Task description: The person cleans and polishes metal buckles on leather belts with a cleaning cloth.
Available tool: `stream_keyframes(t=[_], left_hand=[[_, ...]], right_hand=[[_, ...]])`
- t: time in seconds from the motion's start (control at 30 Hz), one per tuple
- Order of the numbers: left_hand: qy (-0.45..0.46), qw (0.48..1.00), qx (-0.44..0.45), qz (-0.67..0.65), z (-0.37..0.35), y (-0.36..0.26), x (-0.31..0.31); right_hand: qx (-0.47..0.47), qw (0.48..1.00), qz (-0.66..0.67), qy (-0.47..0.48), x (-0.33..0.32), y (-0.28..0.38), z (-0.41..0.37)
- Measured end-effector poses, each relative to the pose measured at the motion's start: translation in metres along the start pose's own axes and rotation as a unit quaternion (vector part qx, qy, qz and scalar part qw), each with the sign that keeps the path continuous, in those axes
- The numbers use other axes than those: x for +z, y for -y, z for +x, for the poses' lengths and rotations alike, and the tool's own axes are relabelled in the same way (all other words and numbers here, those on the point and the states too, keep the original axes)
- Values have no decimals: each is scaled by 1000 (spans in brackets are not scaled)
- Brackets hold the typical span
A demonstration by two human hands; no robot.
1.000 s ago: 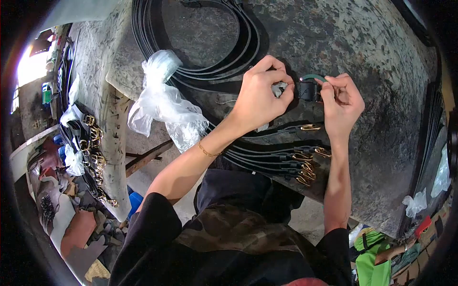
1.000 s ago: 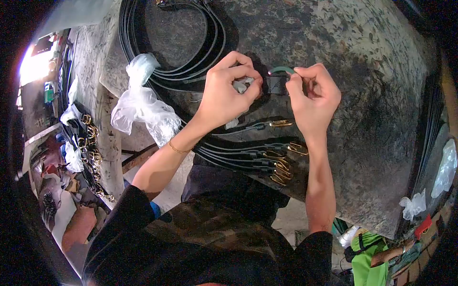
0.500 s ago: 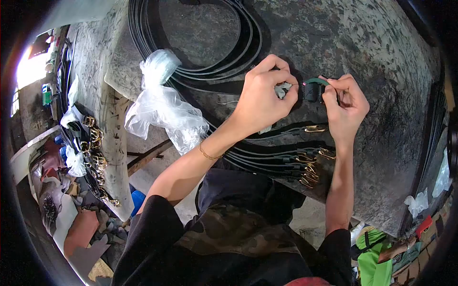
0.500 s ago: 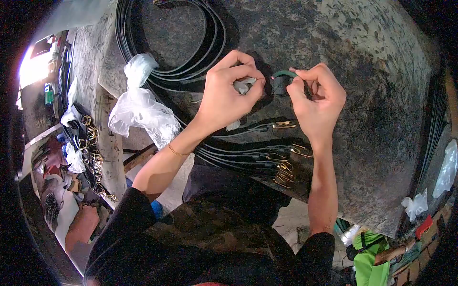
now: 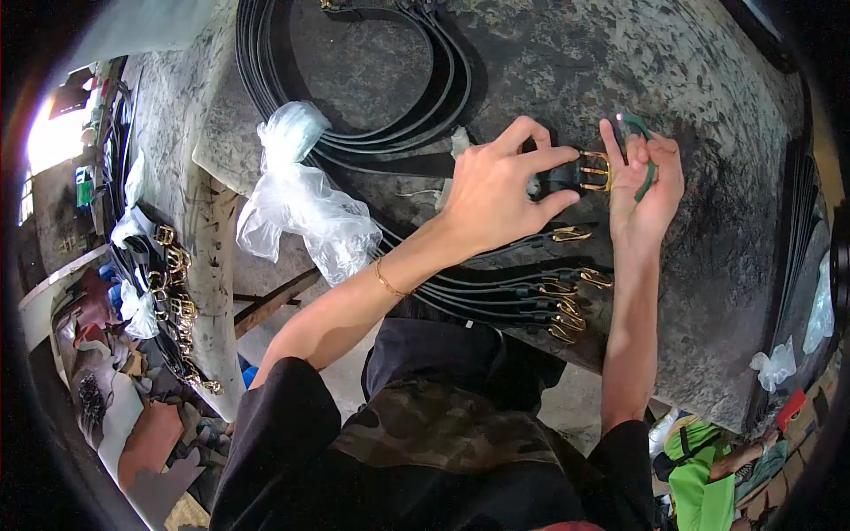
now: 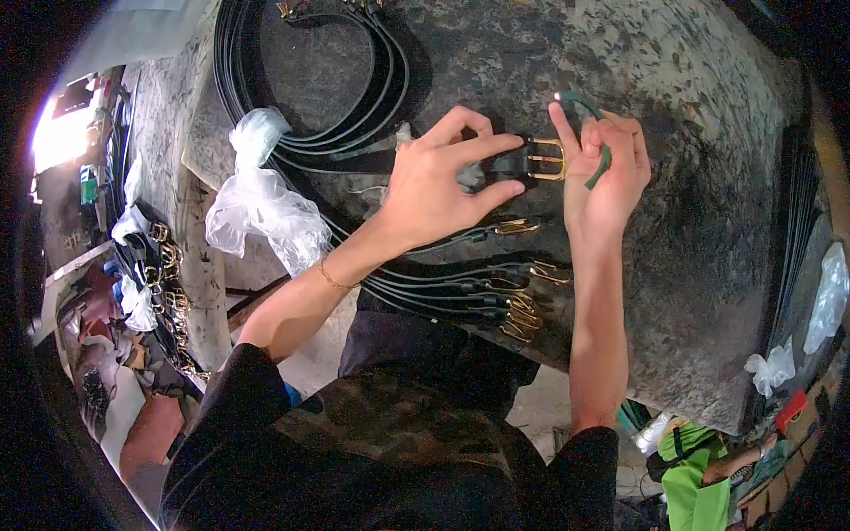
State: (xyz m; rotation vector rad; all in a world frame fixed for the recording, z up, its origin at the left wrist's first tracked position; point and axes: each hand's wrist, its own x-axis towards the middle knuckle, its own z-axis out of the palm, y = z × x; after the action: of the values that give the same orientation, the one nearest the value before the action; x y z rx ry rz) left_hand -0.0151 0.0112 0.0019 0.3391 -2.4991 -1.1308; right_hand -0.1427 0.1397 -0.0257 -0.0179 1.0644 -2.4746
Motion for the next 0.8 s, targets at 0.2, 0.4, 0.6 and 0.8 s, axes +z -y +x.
stream_keyframes(t=[0.2, 0.4, 0.6, 0.8], left_hand=[[0, 997, -55, 51, -1, -6, 14], [-14, 998, -59, -25, -2, -1, 11], [15, 997, -71, -19, -1, -3, 8], [22, 997, -74, -22, -1, -4, 6]], right_hand=[[-13, 998, 51, 17, -3, -1, -4], [-55, 986, -150, 40, -6, 5, -18], [-67, 957, -257, 114, -18, 10, -18], [-40, 926, -350, 136, -19, 17, -20]])
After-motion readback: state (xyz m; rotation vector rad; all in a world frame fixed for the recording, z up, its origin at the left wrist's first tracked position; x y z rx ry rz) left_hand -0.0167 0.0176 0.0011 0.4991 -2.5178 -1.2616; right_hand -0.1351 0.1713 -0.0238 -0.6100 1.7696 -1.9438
